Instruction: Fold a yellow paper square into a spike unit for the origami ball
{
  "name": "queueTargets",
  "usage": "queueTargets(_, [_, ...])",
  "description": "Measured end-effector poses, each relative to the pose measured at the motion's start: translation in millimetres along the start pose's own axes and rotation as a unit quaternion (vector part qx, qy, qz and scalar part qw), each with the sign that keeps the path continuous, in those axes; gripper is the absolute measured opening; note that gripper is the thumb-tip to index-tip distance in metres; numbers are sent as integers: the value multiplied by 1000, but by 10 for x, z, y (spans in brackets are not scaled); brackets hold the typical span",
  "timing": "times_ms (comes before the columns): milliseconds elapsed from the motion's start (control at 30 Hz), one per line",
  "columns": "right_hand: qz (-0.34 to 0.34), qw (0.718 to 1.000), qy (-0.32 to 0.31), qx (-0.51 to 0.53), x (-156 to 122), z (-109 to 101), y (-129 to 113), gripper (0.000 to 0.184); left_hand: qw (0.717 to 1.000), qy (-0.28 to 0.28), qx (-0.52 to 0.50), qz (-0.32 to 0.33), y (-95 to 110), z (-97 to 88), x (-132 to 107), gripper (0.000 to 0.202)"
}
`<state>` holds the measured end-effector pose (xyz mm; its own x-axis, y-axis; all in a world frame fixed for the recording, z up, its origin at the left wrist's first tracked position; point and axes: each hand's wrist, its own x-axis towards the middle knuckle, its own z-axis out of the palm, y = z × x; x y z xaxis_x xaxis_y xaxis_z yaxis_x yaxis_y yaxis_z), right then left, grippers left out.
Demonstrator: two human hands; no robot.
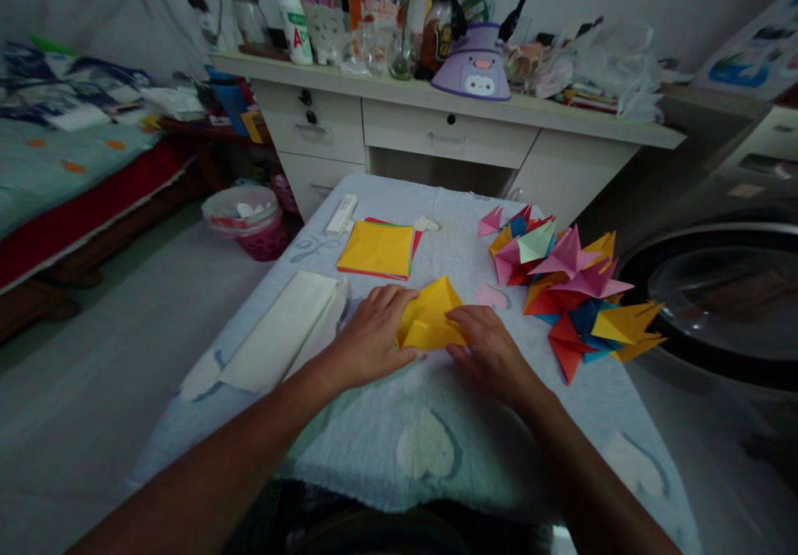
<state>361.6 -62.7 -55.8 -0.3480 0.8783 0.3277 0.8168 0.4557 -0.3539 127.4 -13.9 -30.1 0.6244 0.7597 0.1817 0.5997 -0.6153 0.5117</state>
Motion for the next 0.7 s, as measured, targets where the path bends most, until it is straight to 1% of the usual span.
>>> queueTargets(33, [-13, 1000, -10, 6, 27, 49, -15, 45, 1000, -9, -11, -4, -19, 10, 51, 76])
queueTargets(67, [-11, 1000, -15, 10, 40, 91, -27, 48, 1000, -14, -20, -11, -43, 29, 93, 81])
queueTargets(100, [-6, 1000, -18, 13, 42, 124, -37, 48, 999, -9, -30, -20, -71, 55, 125, 77])
queueTargets(167, [8, 1000, -24, 17, 24, 163, -54, 43, 998, 23, -55, -34, -134, 123, 164, 47])
queueTargets(200, [13, 999, -26, 19, 11, 172, -61, 39, 996, 41, -65, -45, -166, 159, 175, 37])
queueTargets(267, [16, 999, -23, 24, -13, 180, -72, 32, 992, 68, -77, -68, -225, 227, 189, 32])
queueTargets(400, [3, 999, 8, 32, -29, 202, -74, 21, 990, 73, -99, -68, -314, 305, 203, 22])
queueTargets(467, [-6, 999, 18, 37, -27, 215, -68, 19, 989, 71, -109, -63, -338, 314, 205, 21])
queueTargets(567, [-10, 998, 42, 42, -29, 233, -46, 24, 987, 82, -128, -60, -342, 310, 201, 23])
queueTargets(700, [3, 995, 93, 22, -44, 260, 25, 33, 975, 131, -163, -71, -301, 315, 183, 24])
